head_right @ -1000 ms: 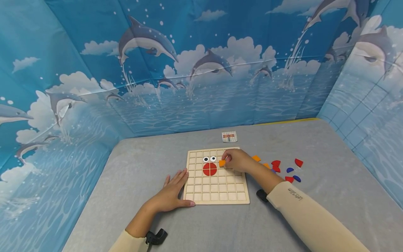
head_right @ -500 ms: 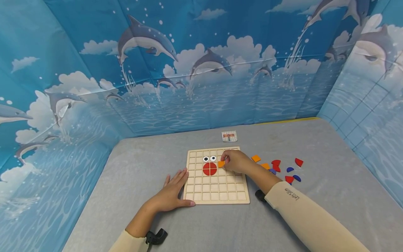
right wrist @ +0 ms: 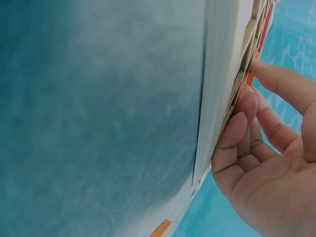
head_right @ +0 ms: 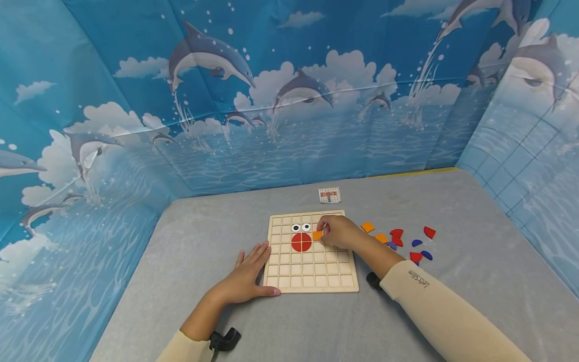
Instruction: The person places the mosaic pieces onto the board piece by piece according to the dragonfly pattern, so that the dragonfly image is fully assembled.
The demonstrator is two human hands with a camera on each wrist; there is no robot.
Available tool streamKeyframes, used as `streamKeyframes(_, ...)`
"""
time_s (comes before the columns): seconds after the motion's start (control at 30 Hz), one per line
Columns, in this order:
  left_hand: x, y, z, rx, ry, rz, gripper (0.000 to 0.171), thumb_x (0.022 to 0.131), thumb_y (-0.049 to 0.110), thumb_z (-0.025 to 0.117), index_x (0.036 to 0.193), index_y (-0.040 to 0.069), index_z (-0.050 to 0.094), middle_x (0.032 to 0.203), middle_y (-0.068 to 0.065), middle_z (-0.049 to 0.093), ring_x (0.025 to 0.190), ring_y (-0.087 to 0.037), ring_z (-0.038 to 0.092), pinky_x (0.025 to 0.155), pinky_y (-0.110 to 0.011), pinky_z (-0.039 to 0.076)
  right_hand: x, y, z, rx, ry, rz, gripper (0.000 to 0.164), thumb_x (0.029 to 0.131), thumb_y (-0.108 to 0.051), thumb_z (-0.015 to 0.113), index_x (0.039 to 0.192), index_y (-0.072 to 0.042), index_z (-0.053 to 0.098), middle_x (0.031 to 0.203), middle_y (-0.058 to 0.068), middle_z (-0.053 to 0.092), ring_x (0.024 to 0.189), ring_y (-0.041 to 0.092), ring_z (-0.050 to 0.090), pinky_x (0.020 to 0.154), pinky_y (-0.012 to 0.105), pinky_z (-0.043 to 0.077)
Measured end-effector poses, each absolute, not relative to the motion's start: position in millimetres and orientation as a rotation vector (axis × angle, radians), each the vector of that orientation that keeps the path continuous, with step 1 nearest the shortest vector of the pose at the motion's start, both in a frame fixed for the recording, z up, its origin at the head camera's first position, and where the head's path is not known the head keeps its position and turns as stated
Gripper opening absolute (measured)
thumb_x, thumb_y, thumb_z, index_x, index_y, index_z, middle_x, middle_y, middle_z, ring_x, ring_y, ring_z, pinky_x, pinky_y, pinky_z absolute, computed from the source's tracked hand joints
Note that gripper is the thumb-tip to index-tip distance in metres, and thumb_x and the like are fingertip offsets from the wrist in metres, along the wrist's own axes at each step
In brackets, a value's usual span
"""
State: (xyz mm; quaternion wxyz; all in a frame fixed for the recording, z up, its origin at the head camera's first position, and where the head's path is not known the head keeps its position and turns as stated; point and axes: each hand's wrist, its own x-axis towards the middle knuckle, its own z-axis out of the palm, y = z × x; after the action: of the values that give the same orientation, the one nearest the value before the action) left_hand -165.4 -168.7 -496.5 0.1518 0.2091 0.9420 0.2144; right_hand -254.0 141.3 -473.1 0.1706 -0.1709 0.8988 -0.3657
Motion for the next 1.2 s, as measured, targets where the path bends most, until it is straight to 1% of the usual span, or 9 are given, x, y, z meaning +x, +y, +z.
streamKeyframes(0.3, -165, -169, -497, 0.604, 2.708, 0.618, 0.116, 0.081, 0.069, 0.072, 0.164, 0.015, 0.012, 0.173, 0.002, 0.004, 0.160, -0.026, 0.004, 0.124, -0.064, -0.002, -258, 145, -476, -0.484, 2.521, -1.075, 0.023, 0.091, -0.010, 0.073, 0.112, -0.006, 0.065, 0.081, 0.003, 0.057, 0.065, 0.016, 0.049, 0.066, 0.031, 0.043)
streamKeyframes(0.6, -165, -168, -496, 0.602, 2.706, 0.617, 0.116, 0.080, 0.069, 0.072, 0.164, 0.015, 0.013, 0.173, 0.002, 0.005, 0.160, -0.026, 0.004, 0.124, -0.064, -0.002, -258, 157, -471, -0.441, 2.469, -1.202, 0.033, 0.093, -0.012, 0.072, 0.123, -0.004, 0.065, 0.093, 0.008, 0.062, 0.078, 0.020, 0.058, 0.070, 0.033, 0.049)
streamKeyframes(0.77, -165, -168, -497, 0.601, 2.709, 0.606, 0.116, 0.080, 0.069, 0.072, 0.164, 0.015, 0.013, 0.173, 0.002, 0.004, 0.160, -0.025, 0.003, 0.124, -0.064, -0.002, -256, 167, -464, -0.388, 2.474, -1.280, 0.033, 0.095, -0.014, 0.069, 0.125, -0.003, 0.064, 0.097, 0.010, 0.063, 0.081, 0.026, 0.060, 0.071, 0.036, 0.052)
streamKeyframes(0.97, -165, -168, -497, 0.598, 2.712, 0.599, 0.117, 0.080, 0.070, 0.072, 0.164, 0.015, 0.013, 0.173, 0.002, 0.004, 0.160, -0.026, 0.004, 0.124, -0.064, -0.002, -254, 186, -456, -0.329, 2.469, -1.340, 0.040, 0.098, -0.020, 0.066, 0.133, -0.003, 0.060, 0.104, 0.011, 0.061, 0.093, 0.030, 0.061, 0.083, 0.042, 0.053)
streamKeyframes(1.07, -165, -168, -497, 0.600, 2.711, 0.601, 0.117, 0.080, 0.070, 0.072, 0.164, 0.014, 0.013, 0.173, 0.002, 0.005, 0.160, -0.026, 0.004, 0.124, -0.064, -0.002, -253, 195, -454, -0.297, 2.454, -1.376, 0.044, 0.098, -0.023, 0.066, 0.136, -0.004, 0.058, 0.108, 0.012, 0.060, 0.097, 0.031, 0.061, 0.086, 0.044, 0.053)
streamKeyframes(1.2, -165, -168, -496, 0.603, 2.709, 0.604, 0.117, 0.080, 0.070, 0.072, 0.164, 0.014, 0.013, 0.173, 0.001, 0.005, 0.160, -0.027, 0.004, 0.124, -0.064, -0.002, -253, 207, -453, -0.270, 2.474, -1.387, 0.046, 0.098, -0.027, 0.066, 0.138, -0.006, 0.057, 0.112, 0.012, 0.060, 0.100, 0.032, 0.061, 0.083, 0.042, 0.052)
